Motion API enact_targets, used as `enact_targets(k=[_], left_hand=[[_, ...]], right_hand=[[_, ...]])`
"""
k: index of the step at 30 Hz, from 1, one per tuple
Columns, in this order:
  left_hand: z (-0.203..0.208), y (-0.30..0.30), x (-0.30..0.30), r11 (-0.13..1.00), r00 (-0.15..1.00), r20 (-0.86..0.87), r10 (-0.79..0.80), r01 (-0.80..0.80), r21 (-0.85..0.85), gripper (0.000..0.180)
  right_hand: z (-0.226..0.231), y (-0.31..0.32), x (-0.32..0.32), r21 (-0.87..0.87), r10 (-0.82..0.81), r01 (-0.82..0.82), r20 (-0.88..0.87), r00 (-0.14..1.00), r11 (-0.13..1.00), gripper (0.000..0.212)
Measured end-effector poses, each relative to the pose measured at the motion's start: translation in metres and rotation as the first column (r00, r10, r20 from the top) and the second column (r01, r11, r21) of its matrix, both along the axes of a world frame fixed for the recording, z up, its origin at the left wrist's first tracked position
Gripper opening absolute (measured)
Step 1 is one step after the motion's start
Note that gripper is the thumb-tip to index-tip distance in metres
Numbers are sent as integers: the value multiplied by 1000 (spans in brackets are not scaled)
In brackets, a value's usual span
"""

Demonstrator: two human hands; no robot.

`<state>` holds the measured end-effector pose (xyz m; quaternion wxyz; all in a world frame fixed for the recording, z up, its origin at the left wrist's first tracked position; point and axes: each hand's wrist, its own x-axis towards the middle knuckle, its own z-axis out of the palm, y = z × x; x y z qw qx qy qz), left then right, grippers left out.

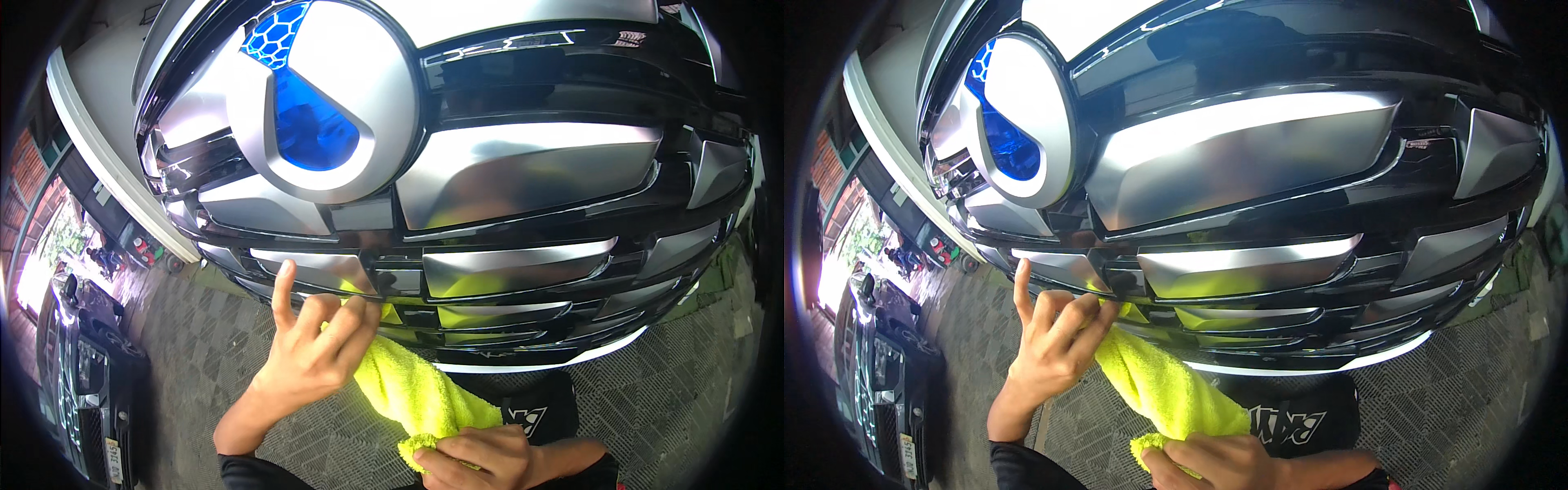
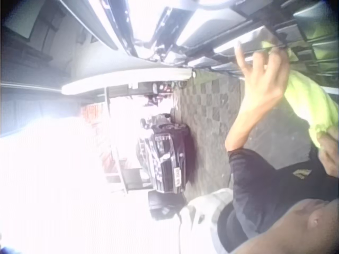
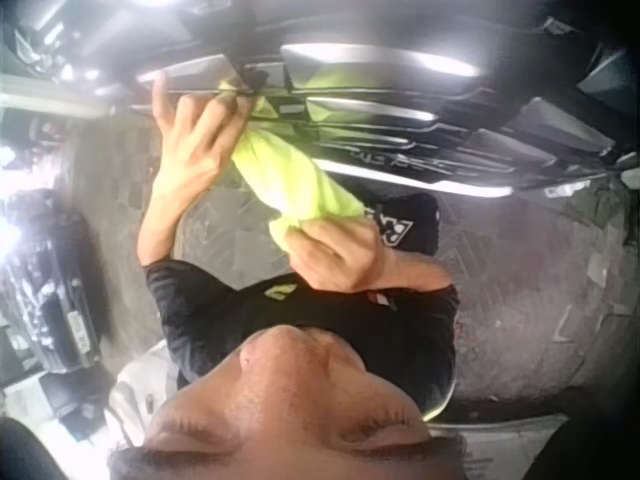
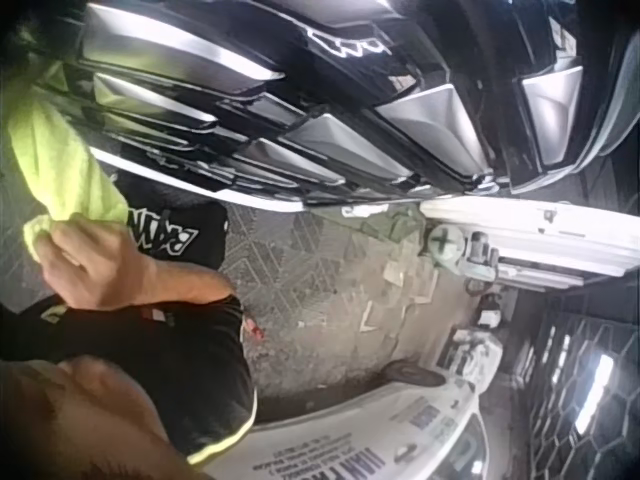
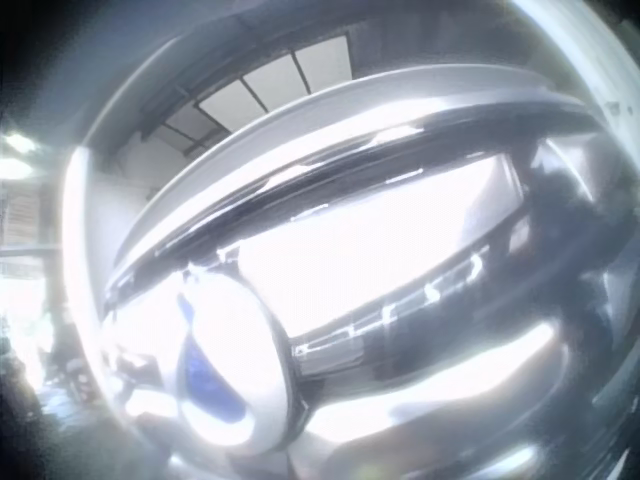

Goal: The person wipes the front grille of a white Mercedes-Benz with a yellow microfiber cloth. They methodically clean the horizontal slats and the area around the central emblem, moving the cloth back and forth across the surface.

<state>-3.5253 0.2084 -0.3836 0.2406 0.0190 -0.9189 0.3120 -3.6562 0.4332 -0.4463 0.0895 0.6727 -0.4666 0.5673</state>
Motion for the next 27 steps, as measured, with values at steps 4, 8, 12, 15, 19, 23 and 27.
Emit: enact_targets(k=[4,8,12,15,19,23,27], left_hand=[[-2,-7,2,997,998,-55,-23,27,71,34],[-7,-17,2,993,995,-54,-85,89,81,38],[-5,-24,6,992,991,-97,-88,96,86,32],[-3,-23,6,996,993,-82,-86,89,27,32],[-7,-19,0,989,990,-29,-136,134,-67,33],[-4,-16,1,995,992,-72,-104,103,-21,35],[-3,-13,-2,989,991,-66,-119,112,-92,26]], right_hand=[[-1,2,0,-19,-7,7,2,1000,1000,24],[-5,0,0,12,27,-27,-10,1000,1000,24],[-6,0,0,8,21,-21,-10,1000,1000,24],[-5,-1,3,-13,30,-30,17,999,999,22],[-9,-2,8,-16,40,-40,18,999,999,19],[-19,-1,6,89,37,-32,-60,998,995,24],[-21,-2,8,102,67,-59,-76,995,993,26]])
